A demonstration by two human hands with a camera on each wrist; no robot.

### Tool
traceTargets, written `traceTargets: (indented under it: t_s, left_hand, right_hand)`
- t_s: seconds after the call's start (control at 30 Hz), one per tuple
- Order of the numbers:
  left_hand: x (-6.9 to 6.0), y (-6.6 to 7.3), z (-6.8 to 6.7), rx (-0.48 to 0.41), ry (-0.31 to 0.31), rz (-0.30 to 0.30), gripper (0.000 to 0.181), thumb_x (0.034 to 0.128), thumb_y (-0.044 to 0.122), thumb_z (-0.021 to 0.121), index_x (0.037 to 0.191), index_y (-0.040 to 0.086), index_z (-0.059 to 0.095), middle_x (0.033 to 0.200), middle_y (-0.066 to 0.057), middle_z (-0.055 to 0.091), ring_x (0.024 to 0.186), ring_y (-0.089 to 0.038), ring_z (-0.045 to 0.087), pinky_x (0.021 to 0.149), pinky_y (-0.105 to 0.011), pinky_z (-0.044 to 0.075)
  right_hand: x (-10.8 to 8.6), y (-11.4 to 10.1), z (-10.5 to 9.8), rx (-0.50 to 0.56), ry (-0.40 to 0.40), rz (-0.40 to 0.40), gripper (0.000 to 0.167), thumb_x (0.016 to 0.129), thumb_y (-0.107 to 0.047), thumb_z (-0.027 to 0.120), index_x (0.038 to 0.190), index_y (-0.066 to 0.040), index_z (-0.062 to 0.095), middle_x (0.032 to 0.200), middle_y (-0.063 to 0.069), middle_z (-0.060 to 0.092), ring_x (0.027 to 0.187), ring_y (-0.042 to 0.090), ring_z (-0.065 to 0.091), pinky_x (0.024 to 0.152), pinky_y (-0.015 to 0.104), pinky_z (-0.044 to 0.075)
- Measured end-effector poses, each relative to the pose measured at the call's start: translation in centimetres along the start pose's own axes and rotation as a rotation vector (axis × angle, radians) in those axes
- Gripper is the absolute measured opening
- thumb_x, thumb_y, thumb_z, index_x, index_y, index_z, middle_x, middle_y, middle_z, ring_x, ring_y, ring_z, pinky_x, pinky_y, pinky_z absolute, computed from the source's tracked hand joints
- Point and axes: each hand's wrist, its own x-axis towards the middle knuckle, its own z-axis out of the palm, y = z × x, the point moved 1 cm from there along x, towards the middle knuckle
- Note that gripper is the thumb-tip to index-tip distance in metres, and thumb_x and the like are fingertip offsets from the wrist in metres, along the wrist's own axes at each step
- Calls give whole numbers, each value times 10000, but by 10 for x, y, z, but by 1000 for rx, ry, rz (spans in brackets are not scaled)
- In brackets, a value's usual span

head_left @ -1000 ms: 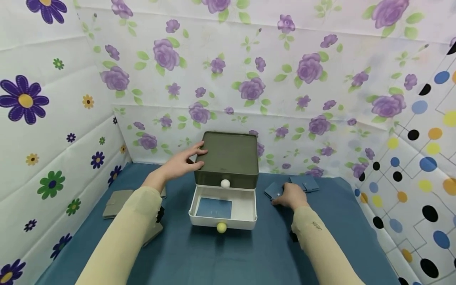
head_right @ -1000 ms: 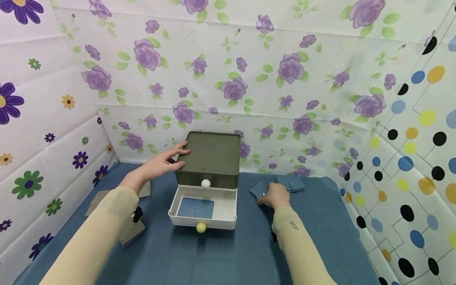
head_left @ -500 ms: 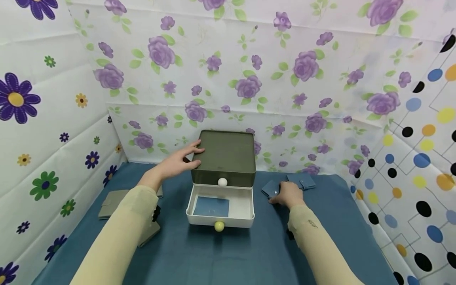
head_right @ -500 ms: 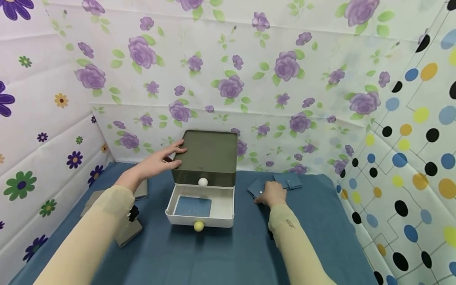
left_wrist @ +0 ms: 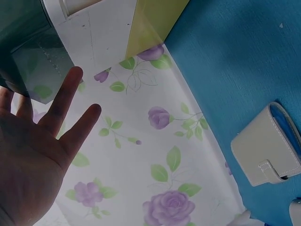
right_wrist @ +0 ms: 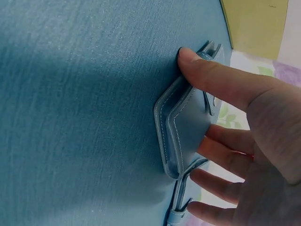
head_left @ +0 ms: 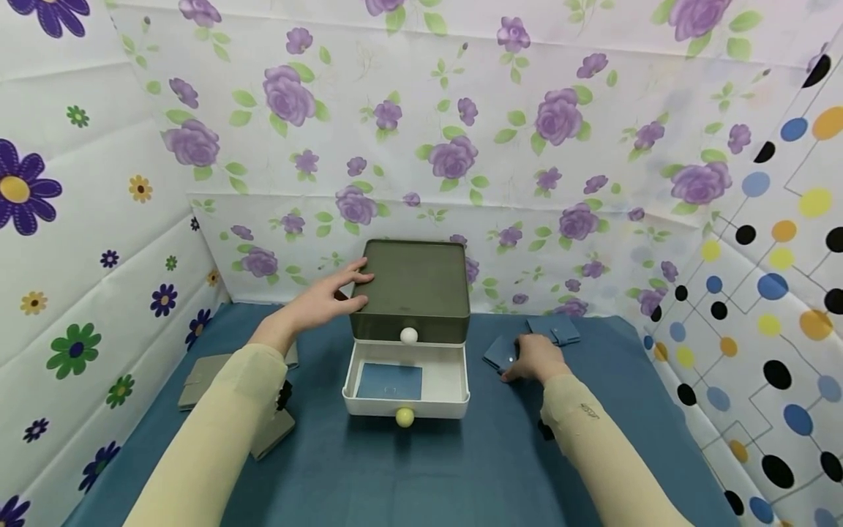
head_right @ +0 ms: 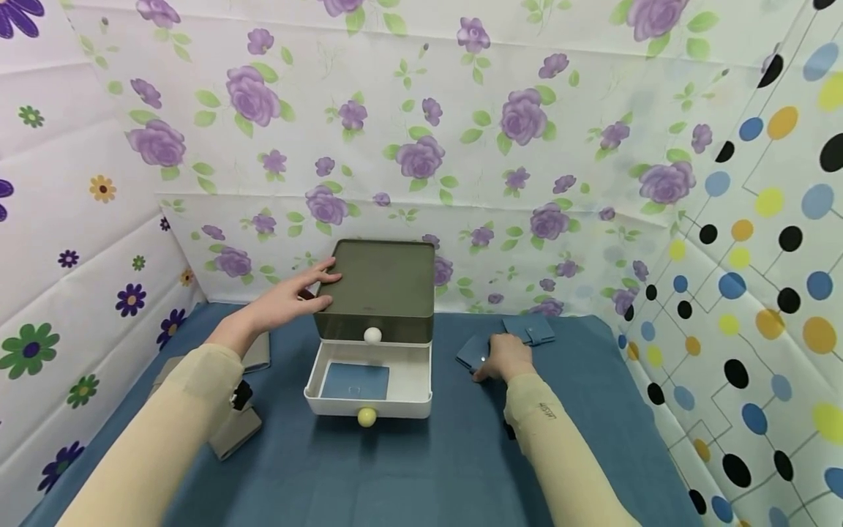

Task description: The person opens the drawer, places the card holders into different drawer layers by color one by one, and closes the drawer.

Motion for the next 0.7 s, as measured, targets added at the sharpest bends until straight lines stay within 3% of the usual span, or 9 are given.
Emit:
traceTargets:
  t_s: [0.23, 0.5, 0.7]
  left_hand:
    - [1, -1, 0, 2, 5, -2, 569, 1109, 353, 626, 1613, 122, 499, 1799, 30, 95, 1603, -316, 260, 1152, -581, 422]
    - [0, -1, -1, 7, 7, -5, 569, 1107, 361, 628, 1608, 119, 507, 1799, 26, 94, 1598, -316, 269, 1146, -564, 428]
    - [1, -3, 1, 10, 9, -5, 562, 1110, 355, 624, 1609, 126, 508, 1797, 35, 101, 1587, -301, 297, 1138, -541, 443]
  right_hand:
    - [-5, 3, -4, -1, -32, -55, 841, 781, -381, 972, 1429, 29, 627, 1276, 251, 658, 1070, 405, 646, 885, 596, 551]
    - [-2, 11, 1, -10, -30, -80, 919, 797, -392, 945, 1513, 35, 560, 1456, 305, 568, 1253, 474, 594, 991, 633, 518]
    - [-3, 16, 5, 5, -22, -97, 880, 796, -389, 942, 1484, 33, 592, 1440, 304, 574, 1222, 475, 598, 971, 639, 519]
